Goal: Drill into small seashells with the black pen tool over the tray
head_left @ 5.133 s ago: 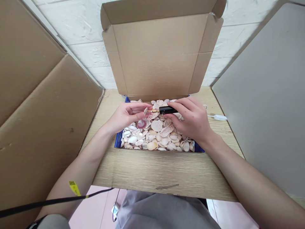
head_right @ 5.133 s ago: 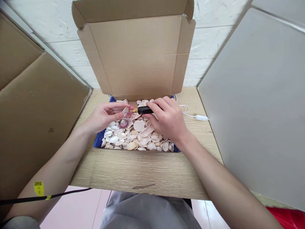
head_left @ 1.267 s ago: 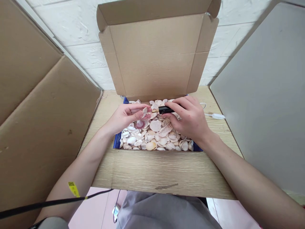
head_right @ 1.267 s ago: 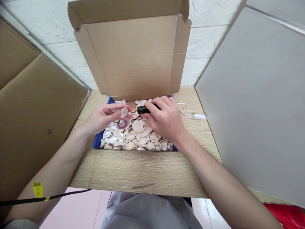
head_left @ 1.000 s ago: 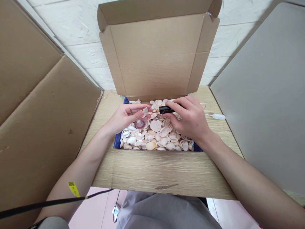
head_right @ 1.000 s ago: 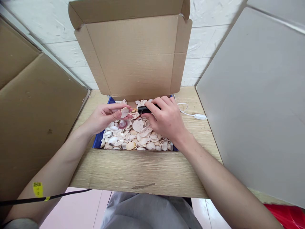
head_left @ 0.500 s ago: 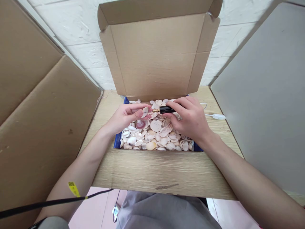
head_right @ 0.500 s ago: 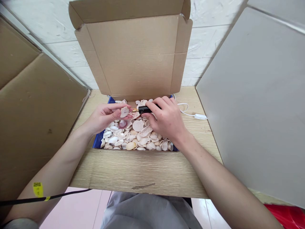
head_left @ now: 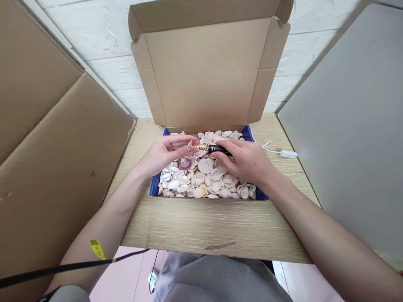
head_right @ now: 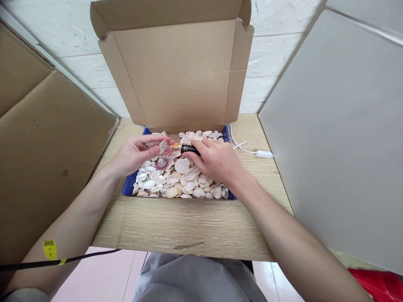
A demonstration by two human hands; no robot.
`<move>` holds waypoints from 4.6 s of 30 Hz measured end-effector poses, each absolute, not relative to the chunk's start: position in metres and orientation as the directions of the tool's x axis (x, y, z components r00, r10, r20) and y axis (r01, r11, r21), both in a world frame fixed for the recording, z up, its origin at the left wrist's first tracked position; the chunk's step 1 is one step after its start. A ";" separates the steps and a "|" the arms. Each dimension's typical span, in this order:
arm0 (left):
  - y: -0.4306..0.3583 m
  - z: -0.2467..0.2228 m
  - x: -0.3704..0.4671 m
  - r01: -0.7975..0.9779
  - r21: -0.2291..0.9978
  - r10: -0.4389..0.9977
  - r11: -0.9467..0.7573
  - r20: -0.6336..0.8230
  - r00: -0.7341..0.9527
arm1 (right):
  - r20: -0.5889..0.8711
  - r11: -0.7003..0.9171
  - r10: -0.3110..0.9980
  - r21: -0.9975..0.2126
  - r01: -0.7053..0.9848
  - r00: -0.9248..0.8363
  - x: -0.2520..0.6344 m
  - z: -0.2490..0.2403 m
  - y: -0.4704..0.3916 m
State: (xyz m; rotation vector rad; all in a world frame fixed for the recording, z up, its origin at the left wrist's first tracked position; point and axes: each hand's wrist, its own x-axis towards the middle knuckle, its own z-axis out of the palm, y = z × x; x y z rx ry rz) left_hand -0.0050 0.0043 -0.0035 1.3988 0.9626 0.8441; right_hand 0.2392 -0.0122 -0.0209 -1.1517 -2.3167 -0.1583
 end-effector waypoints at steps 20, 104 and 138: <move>0.006 -0.010 -0.006 -0.012 0.999 0.937 -0.040 0.042 0.346 | 0.650 0.693 0.598 -0.127 0.710 -0.468 0.237 -0.019 -0.006; -0.001 -0.001 -0.002 -0.002 0.999 0.871 -0.050 0.045 0.490 | 0.551 0.679 0.667 -0.174 0.713 -0.501 0.238 -0.015 -0.013; 0.006 -0.008 -0.001 -0.067 0.997 0.946 -0.025 0.046 0.321 | 0.611 0.652 0.665 -0.193 0.734 -0.430 0.237 -0.017 -0.013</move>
